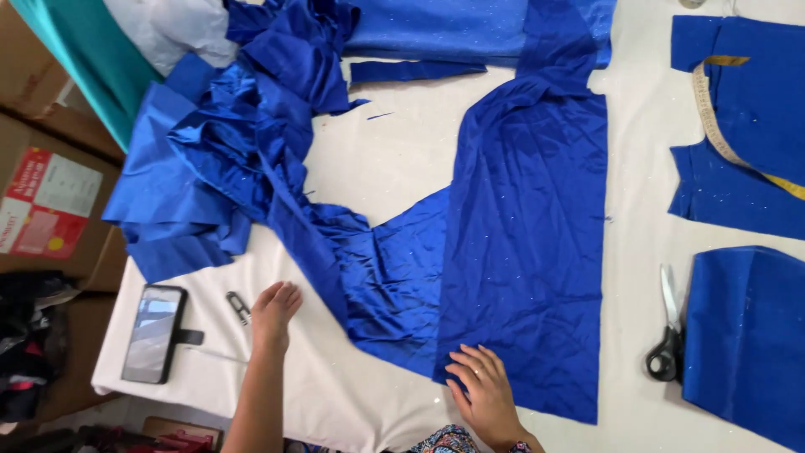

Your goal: The person is smoothing out blue fabric on a work table and pinning a pattern piece to it to prepare for sewing.

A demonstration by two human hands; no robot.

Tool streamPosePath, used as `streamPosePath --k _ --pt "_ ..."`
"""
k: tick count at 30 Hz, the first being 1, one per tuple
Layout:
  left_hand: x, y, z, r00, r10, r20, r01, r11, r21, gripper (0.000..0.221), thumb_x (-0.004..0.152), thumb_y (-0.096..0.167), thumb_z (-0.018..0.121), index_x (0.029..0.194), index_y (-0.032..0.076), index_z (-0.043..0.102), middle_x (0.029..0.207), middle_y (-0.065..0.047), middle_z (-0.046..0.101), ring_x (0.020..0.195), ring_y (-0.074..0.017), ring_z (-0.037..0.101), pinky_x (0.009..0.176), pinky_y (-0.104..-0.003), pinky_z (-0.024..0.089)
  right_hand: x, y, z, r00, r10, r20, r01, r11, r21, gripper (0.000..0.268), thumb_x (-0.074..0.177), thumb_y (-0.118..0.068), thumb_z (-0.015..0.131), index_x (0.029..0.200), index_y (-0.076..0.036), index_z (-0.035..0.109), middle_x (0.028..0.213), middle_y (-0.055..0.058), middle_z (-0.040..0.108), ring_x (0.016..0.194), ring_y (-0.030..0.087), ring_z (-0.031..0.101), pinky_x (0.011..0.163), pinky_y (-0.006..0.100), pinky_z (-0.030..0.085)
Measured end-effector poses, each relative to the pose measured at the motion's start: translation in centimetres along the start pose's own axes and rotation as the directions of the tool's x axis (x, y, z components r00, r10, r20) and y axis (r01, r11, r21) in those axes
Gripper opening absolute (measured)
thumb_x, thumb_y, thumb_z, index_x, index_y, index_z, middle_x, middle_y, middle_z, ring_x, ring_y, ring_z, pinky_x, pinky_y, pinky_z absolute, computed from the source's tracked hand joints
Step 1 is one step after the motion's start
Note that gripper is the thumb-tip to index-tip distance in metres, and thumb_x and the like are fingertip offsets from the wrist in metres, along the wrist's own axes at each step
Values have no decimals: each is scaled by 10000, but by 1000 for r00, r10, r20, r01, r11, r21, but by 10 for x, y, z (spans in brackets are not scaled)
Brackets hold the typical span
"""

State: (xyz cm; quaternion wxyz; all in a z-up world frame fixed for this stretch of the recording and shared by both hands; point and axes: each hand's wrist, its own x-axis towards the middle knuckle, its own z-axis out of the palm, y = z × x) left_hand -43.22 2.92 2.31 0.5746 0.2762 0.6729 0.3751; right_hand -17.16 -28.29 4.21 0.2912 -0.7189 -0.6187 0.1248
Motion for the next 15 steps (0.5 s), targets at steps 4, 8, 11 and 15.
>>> streamPosePath --k 4,8,11,15 --pt "-22 55 23 963 -200 182 228 963 -147 576 880 196 630 1339 -120 482 1318 -295 593 1190 -385 630 1032 -419 537 9 -29 25 995 -62 80 63 998 -18 247 924 -220 605 1112 -96 705 1255 76 668 1247 277 544 1118 513 328" --pt "31 25 48 1000 11 -15 -10 999 34 826 742 286 831 1379 12 381 1037 -67 538 792 -116 580 653 -324 566 4 -52 36 992 -117 48 118 993 -28 201 922 -180 609 1070 -69 690 1225 109 677 1223 313 565 1098 515 359" --pt "25 33 62 482 785 390 -759 152 633 586 783 121 698 1339 25 539 1273 -184 612 1162 -385 562 1047 -467 412 -8 -66 35 992 -111 58 110 994 20 168 924 -159 614 1048 -83 698 1183 93 695 1184 307 590 1098 520 363" --pt "83 23 80 177 420 890 -571 -693 441 405 885 166 501 1254 275 627 1250 43 582 963 -257 538 809 -373 402 -39 -64 38 990 -142 18 143 990 -7 112 932 -169 630 1002 -94 676 1145 79 692 1139 280 613 1047 496 420"
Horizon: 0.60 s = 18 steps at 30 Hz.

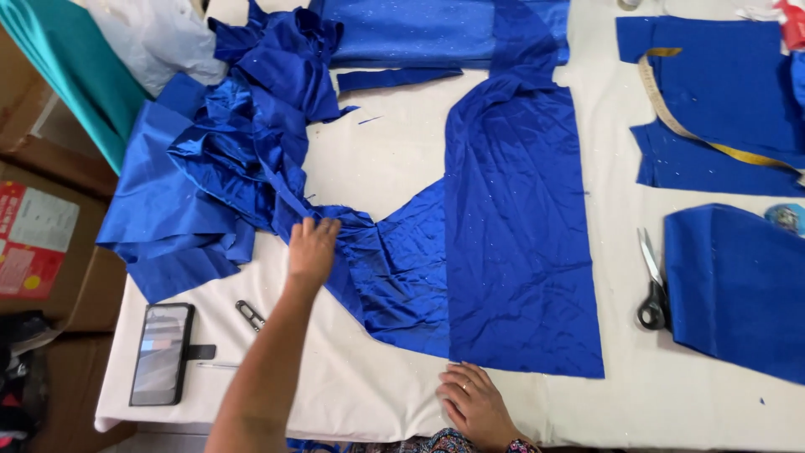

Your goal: The person is smoothing out blue fabric on a work table and pinning a pattern piece to it to prepare for sewing.

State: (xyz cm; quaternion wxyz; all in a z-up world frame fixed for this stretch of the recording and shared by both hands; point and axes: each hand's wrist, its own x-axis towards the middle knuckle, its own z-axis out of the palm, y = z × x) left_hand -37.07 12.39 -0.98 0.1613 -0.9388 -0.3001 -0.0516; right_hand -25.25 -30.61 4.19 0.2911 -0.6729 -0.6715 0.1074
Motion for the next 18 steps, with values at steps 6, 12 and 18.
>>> streamPosePath --k 6,12,18 --pt "-25 -66 24 989 124 -82 -119 991 59 127 773 175 582 721 241 678 759 44 639 845 -252 585 759 -373 432 -36 3 -7 995 14 -97 -15 1000 -16 125 917 -199 669 1000 -113 704 1166 56 701 1143 271 620 1017 457 460" --pt "-143 -75 9 954 114 277 -164 972 167 139 694 253 709 831 269 690 861 56 675 902 -237 621 739 -352 495 -71 21 -13 985 131 -114 -142 986 -85 114 913 -240 660 985 -163 701 1178 37 699 1133 252 621 980 440 459" --pt "-196 -64 11 884 14 467 -115 975 188 201 877 169 533 1008 265 650 1024 48 632 959 -226 628 767 -340 535 -97 30 -15 976 209 -68 -216 965 -145 74 812 -247 748 875 -233 713 1010 -62 684 972 171 611 840 353 482"
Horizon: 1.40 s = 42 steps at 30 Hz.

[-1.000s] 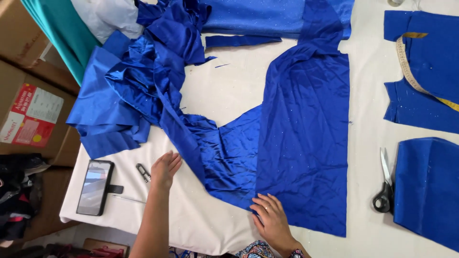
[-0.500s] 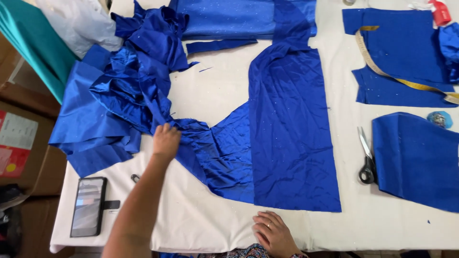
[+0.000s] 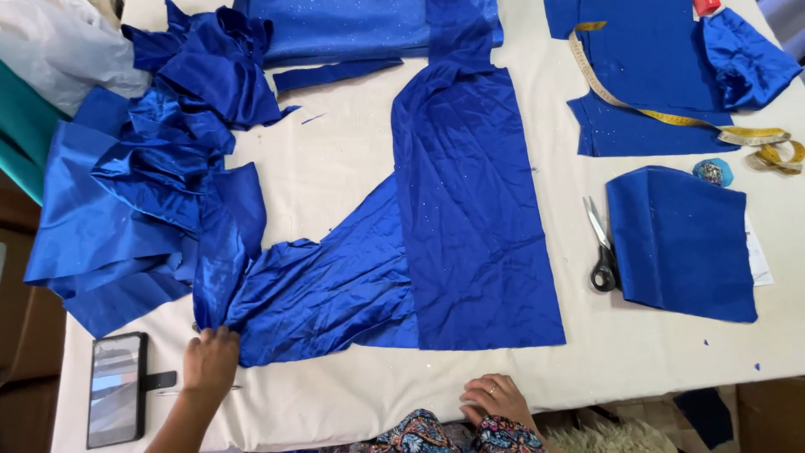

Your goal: The person is smoothing out blue fabric on a work table and pinning a pattern piece to it to prepare for sewing.

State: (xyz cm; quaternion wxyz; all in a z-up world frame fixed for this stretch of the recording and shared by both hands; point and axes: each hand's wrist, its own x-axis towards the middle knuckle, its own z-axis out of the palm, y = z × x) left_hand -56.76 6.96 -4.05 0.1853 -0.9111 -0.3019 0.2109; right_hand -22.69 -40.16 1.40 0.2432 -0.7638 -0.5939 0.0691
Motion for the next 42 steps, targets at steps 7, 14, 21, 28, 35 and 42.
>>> streamPosePath --k 7,14,21,28,35,42 --pt "12 -29 -89 800 -223 556 367 916 -162 460 964 201 404 1409 258 509 1527 71 435 1319 -216 524 933 -404 552 -138 159 117 916 -303 262 366 898 -243 557 1013 -357 594 1523 -377 370 1014 -69 527 752 105 474 600 279 333" --pt "-2 -42 -130 747 -503 434 663 526 -533 535 808 60 513 1277 228 708 1338 -90 637 1123 -389 656 840 -530 553 -46 133 27 50 405 913 -852 495 -173 476 870 -615 594 1156 -264 738 1229 -72 703 1154 81 607 1020 229 441" --pt "-22 -40 -98 574 -655 492 809 361 -464 500 833 118 655 1332 145 647 1381 -180 460 1174 -438 528 811 -623 547 22 64 -123 166 976 141 -937 111 332 292 885 -208 742 1150 -96 692 1103 55 733 999 205 659 925 320 532" --pt "-26 -17 -81 638 -768 44 692 548 -471 326 835 106 625 1142 84 732 1195 -175 601 879 -411 681 568 -529 587 -19 146 -86 253 951 175 -937 197 287 287 856 -131 726 1142 -149 727 944 2 743 873 157 672 917 270 482" --pt "21 212 -198 990 5 143 137 256 -957 147 782 189 687 866 235 798 888 66 802 817 -148 740 805 -308 549 -13 139 -84 217 965 145 -934 162 319 209 863 -209 749 1063 -149 764 871 -12 705 805 149 615 854 279 493" --pt "49 242 -260 847 127 516 428 411 -805 249 795 478 772 704 262 689 722 71 707 737 -163 675 663 -344 488 0 121 -88 181 975 125 -915 120 385 249 842 -262 773 1037 -106 761 853 6 684 800 144 592 824 271 491"
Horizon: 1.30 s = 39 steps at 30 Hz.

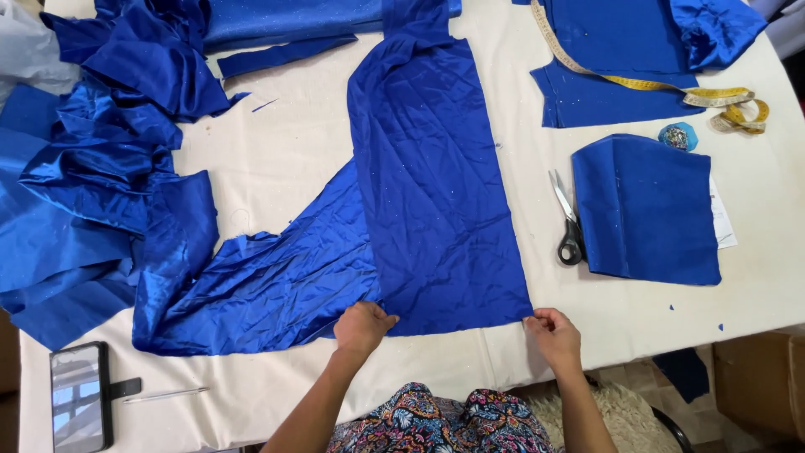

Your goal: The person is smoothing out blue fabric on a work table and pinning a pattern piece to it to prepare for sewing.

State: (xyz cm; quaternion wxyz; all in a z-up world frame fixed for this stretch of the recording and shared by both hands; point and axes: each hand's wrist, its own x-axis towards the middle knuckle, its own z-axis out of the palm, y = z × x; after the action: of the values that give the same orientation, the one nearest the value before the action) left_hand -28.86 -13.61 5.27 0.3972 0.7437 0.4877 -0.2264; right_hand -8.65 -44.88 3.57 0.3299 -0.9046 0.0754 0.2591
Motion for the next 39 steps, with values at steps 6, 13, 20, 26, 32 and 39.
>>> streamPosePath --k 6,13,20,26,32,39 --pt "18 4 -7 999 -53 14 54 992 -113 109 726 366 772 778 272 759 771 60 740 770 -165 703 693 -335 525 -8 5 12 985 -123 -122 123 992 -8 169 829 -233 763 960 -129 738 874 -1 639 729 143 553 776 296 484" --pt "28 -27 -26 997 -70 -45 65 991 -113 73 702 280 733 700 239 673 711 39 702 722 -192 679 641 -363 508 -31 -2 25 935 -315 -160 281 938 -202 233 857 -279 695 1068 -181 701 1101 9 635 939 180 606 851 380 480" --pt "20 -61 -37 985 -82 -154 67 993 -99 115 691 208 717 739 235 616 742 32 696 761 -225 670 681 -371 485 -28 16 38 828 -548 -116 497 814 -299 170 909 -276 641 1023 -173 713 1067 14 678 1050 212 602 898 388 484" --pt "16 -81 -38 978 -61 -198 48 996 -70 159 704 95 639 678 201 523 659 23 606 674 -220 580 652 -365 454 -27 18 45 735 -675 -71 620 710 -335 149 913 -265 637 979 -144 696 994 14 695 980 210 615 836 376 506" --pt "21 -114 -28 907 318 -277 -279 945 171 148 765 147 707 791 214 577 844 4 654 831 -249 647 676 -427 511 -39 -14 27 887 -454 79 459 856 -238 263 843 -181 589 1077 -136 700 1029 37 699 947 192 652 888 361 523" --pt "15 -140 -36 485 873 -45 -651 395 648 248 758 119 643 1001 132 688 1041 -66 659 907 -273 596 734 -411 507 -31 -47 15 994 -38 104 44 997 -56 378 893 -403 649 1112 -104 725 1055 51 752 982 191 671 891 321 506"
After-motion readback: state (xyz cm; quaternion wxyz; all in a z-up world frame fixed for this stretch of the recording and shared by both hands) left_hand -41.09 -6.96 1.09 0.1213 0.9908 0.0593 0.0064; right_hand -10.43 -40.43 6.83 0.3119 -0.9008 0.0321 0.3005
